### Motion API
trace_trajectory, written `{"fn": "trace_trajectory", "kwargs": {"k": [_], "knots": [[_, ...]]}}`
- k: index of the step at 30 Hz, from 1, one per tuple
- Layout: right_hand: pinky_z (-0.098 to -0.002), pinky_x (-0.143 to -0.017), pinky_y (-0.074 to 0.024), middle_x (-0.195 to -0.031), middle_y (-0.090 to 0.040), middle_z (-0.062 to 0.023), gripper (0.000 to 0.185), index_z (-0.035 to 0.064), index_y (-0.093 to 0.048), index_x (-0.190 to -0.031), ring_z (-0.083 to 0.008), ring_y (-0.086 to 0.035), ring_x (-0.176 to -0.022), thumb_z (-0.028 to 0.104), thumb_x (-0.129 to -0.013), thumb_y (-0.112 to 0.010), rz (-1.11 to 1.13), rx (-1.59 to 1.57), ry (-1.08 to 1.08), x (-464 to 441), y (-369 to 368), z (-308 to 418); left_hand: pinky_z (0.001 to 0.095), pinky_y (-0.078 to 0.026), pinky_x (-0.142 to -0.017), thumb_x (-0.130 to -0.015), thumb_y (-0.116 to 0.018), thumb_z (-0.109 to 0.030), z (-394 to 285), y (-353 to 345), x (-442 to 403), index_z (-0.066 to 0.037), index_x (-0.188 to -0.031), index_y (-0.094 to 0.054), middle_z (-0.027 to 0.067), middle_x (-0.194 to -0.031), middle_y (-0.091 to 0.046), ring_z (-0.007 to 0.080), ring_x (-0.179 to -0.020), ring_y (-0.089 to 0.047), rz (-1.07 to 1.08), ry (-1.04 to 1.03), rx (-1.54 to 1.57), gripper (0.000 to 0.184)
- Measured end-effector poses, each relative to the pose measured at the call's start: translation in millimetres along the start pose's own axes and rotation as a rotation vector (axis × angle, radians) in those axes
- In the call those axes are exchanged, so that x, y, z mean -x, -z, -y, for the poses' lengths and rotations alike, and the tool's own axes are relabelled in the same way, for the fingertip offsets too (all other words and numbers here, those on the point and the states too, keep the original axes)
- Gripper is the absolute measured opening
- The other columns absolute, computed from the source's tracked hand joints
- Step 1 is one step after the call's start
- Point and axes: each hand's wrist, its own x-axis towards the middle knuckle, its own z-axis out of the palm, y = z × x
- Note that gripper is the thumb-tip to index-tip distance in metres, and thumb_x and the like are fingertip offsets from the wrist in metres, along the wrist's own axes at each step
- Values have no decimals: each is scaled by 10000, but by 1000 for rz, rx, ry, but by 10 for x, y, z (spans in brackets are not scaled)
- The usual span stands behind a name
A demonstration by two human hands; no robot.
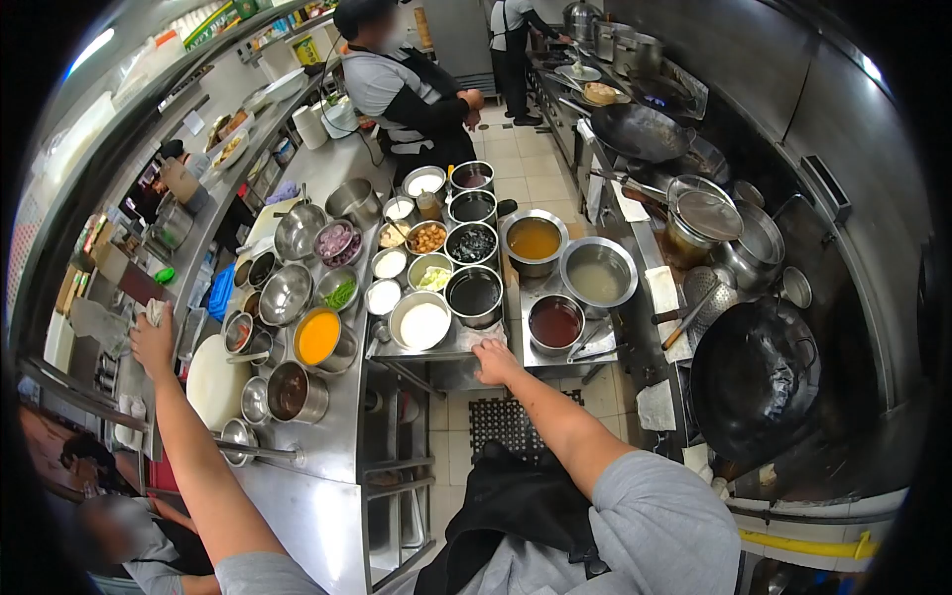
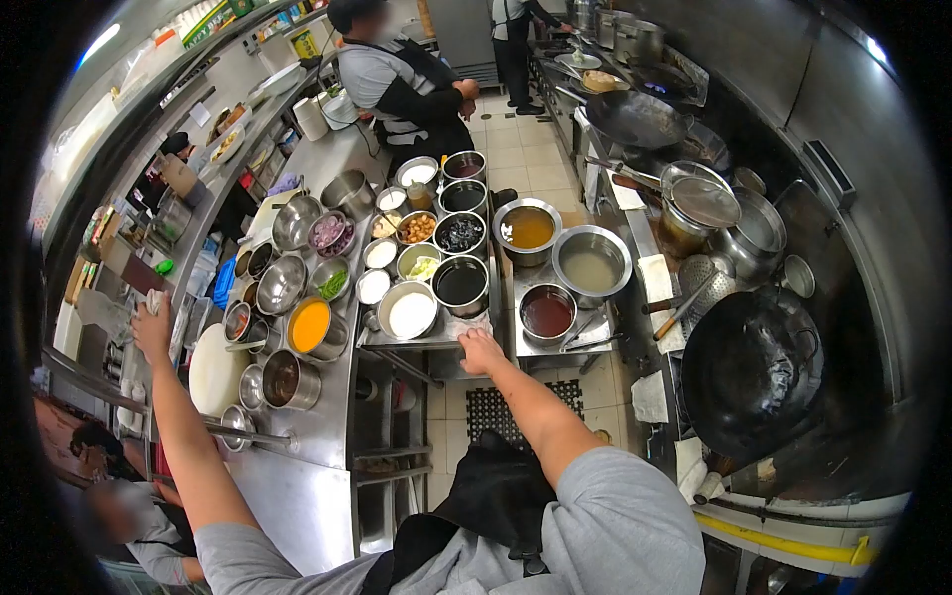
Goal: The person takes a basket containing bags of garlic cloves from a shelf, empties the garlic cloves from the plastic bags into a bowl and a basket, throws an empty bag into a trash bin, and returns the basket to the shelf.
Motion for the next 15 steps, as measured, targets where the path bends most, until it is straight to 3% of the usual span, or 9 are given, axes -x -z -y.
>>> {"fn": "trace_trajectory", "kwargs": {"k": [15], "knots": [[-441,-1111,-383,-1315,-533,-173,638,75,-535,-1349,-357,-471,-1293,282,-799,-783,-7,0,6,-21,-43,-31,578,-340,-1113,-839,-507,-823,-1,-5,-5,-154,-1424,-525,291,-1410,-493,488,-1323,-457,-40,-13,-5,888]]}}
